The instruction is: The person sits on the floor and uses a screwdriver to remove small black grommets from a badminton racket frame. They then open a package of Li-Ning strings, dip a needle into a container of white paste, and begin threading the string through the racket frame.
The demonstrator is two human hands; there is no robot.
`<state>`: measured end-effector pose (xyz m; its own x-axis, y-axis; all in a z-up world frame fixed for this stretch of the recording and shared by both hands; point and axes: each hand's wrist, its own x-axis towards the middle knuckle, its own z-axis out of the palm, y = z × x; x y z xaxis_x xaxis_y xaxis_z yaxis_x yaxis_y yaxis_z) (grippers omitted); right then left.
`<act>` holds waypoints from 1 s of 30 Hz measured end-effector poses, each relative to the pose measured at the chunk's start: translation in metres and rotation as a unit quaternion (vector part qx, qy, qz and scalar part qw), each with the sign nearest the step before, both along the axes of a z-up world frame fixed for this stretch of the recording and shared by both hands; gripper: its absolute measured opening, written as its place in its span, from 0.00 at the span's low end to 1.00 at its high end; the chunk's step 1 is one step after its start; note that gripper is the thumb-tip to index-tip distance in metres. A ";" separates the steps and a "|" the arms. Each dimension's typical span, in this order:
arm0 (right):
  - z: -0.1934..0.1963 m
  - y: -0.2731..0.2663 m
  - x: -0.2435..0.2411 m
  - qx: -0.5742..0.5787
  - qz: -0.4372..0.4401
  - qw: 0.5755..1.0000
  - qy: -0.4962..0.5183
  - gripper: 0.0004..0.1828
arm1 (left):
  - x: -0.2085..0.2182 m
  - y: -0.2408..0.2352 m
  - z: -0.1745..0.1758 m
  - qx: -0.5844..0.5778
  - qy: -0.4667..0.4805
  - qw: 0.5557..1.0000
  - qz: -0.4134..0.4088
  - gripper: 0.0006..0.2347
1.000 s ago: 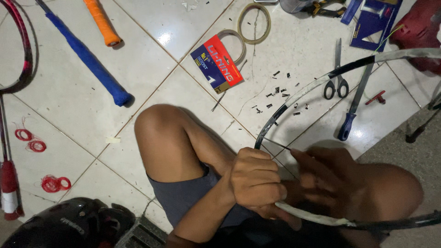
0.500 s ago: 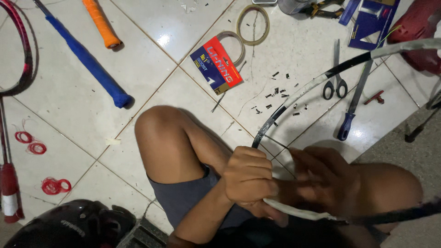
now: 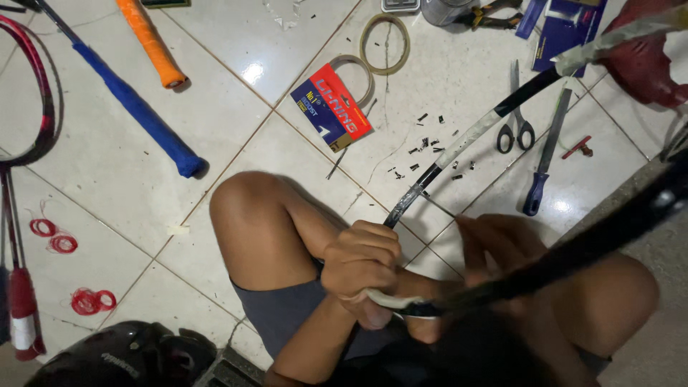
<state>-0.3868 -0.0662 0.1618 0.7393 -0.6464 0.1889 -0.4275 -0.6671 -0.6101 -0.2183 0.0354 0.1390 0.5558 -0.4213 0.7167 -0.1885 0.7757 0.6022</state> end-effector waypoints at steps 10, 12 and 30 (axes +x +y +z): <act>-0.044 -0.018 -0.054 -0.059 0.185 0.981 0.008 0.17 | -0.013 -0.003 0.007 0.013 0.141 0.989 0.053 0.28; -0.002 0.002 -0.007 -0.049 0.098 0.994 0.020 0.05 | -0.013 -0.004 0.009 0.007 0.178 0.981 0.077 0.28; -0.035 -0.004 -0.018 -0.040 -0.007 0.999 0.006 0.10 | -0.015 0.002 -0.006 -0.009 0.276 0.959 0.054 0.30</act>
<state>-0.4047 -0.0702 0.1263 0.7330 -0.6394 0.2319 -0.4432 -0.7076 -0.5503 -0.2331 0.0370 0.1333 0.8929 -0.3296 0.3068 0.0757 0.7814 0.6194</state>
